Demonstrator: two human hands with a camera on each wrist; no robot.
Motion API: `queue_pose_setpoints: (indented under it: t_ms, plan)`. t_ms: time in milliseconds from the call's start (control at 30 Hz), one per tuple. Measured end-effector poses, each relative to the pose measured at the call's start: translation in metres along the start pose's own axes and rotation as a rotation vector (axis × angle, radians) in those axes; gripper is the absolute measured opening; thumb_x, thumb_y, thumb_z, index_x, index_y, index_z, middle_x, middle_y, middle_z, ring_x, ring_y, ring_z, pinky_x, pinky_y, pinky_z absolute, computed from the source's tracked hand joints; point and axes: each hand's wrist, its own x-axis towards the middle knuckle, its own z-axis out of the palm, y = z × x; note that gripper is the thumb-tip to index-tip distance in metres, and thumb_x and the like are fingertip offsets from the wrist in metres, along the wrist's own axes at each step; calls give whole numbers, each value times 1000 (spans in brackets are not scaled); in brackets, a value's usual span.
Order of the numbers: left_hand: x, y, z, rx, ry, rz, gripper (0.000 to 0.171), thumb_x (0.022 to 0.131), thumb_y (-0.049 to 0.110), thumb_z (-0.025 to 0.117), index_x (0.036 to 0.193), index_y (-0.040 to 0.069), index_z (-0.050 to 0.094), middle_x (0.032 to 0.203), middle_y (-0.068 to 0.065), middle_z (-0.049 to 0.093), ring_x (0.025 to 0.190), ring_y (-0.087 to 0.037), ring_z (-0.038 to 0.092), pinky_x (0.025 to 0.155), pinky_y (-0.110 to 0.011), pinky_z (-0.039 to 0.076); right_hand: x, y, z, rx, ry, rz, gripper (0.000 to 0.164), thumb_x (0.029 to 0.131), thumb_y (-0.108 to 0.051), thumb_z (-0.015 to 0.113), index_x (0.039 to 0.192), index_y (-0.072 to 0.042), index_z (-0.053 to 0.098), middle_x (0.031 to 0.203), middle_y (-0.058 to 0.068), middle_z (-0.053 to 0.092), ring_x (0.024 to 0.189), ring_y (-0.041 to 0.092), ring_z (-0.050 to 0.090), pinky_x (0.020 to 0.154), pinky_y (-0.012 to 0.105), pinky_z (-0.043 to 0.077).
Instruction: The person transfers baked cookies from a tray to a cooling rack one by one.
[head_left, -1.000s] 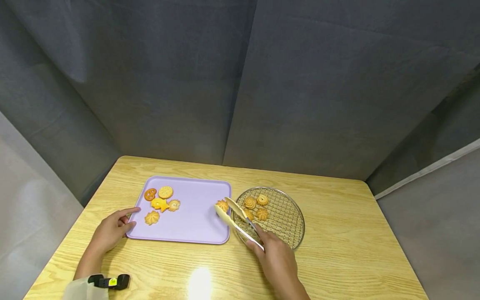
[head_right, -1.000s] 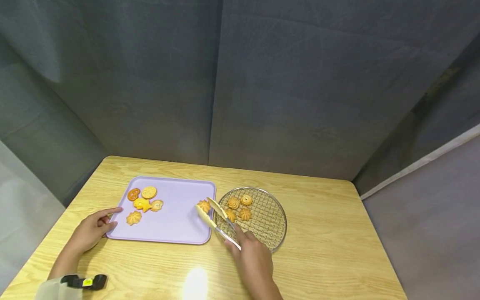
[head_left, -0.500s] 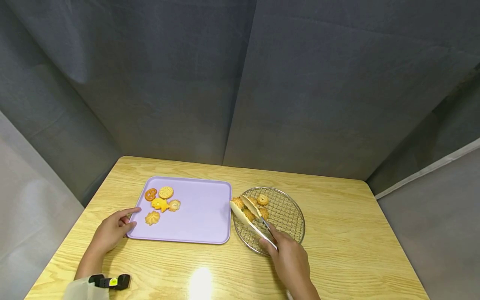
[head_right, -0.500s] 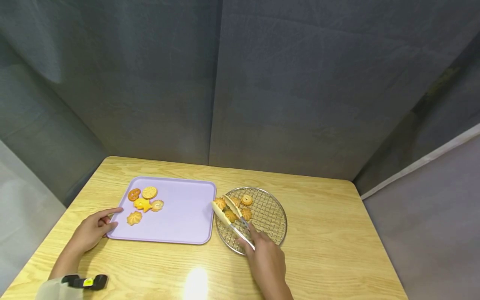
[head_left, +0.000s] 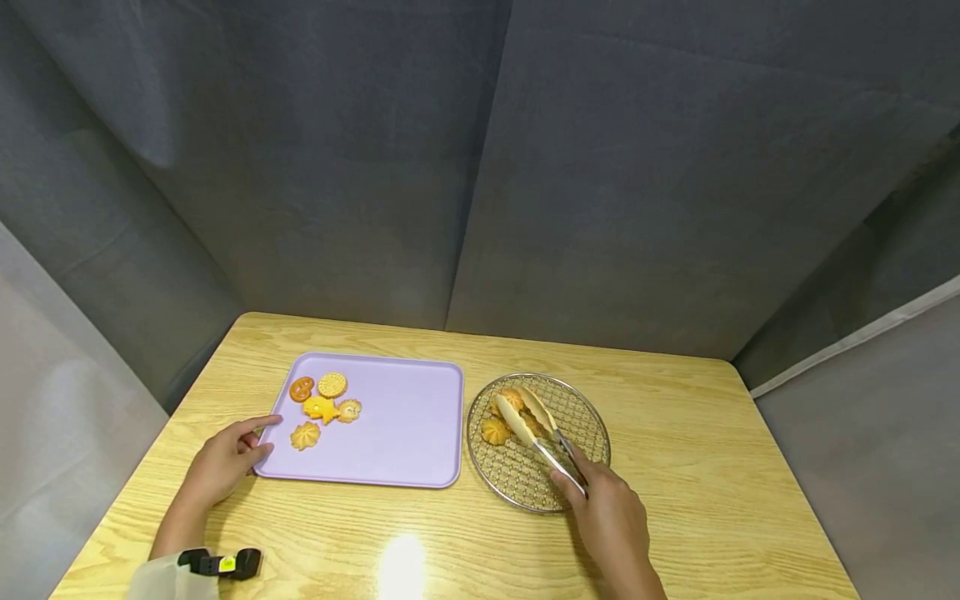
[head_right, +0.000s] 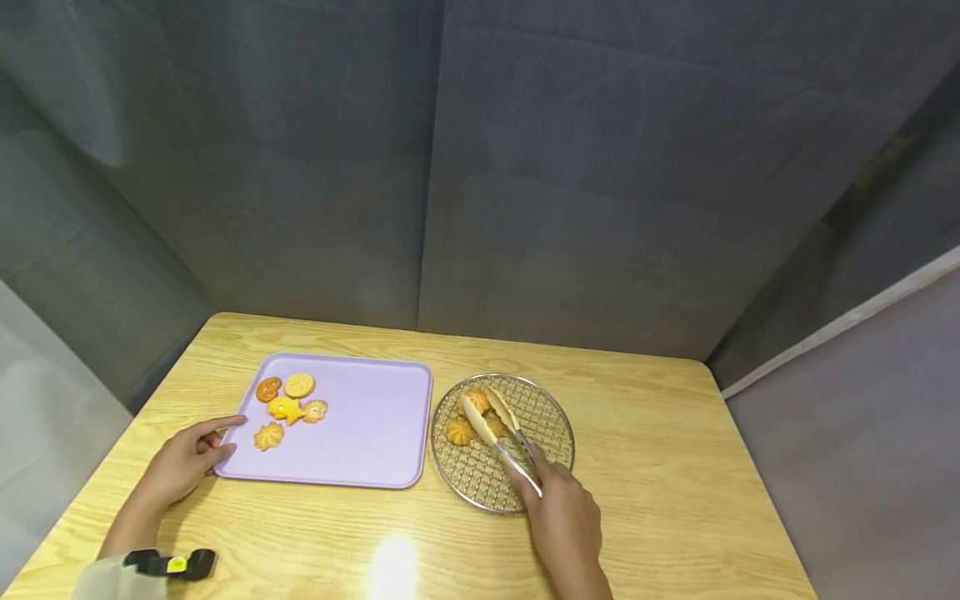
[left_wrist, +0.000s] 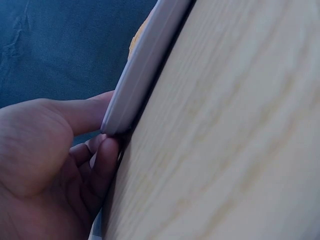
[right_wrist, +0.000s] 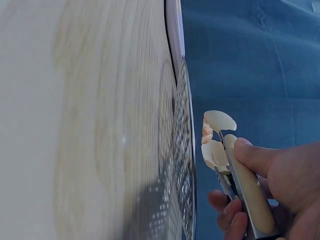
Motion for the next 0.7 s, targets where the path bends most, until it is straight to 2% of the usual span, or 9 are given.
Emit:
queue_pose_setpoints:
  t_ms: [167, 333, 567, 700]
  plan:
    - [1, 0, -1, 5, -4, -4, 46, 98, 8, 68, 143, 4, 59, 94, -8, 53, 73, -18, 48, 56, -27, 37, 3, 11, -4, -8, 14, 17, 55, 98, -38, 71, 143, -8, 61, 119, 24, 71, 101, 46, 71, 70, 54, 57]
    - [1, -1, 0, 4, 0, 2, 46, 98, 8, 68, 143, 4, 59, 94, -8, 53, 73, -18, 48, 56, -26, 38, 5, 21, -6, -21, 15, 26, 55, 98, -37, 71, 142, -5, 62, 109, 21, 74, 84, 39, 73, 57, 43, 52]
    - [0, 0, 0, 2, 0, -4, 46, 98, 7, 68, 143, 5, 60, 94, -9, 53, 71, -17, 49, 55, -26, 40, 9, 32, -8, -46, -11, 60, 57, 100, -38, 68, 144, -4, 58, 113, 26, 71, 91, 46, 71, 59, 45, 55]
    - [0, 0, -1, -2, -1, 0, 46, 98, 8, 68, 143, 4, 60, 94, -9, 53, 71, -17, 48, 55, -26, 39, 11, 35, -10, -56, -9, 79, 58, 100, -39, 67, 145, -4, 58, 109, 25, 72, 81, 43, 70, 54, 43, 51]
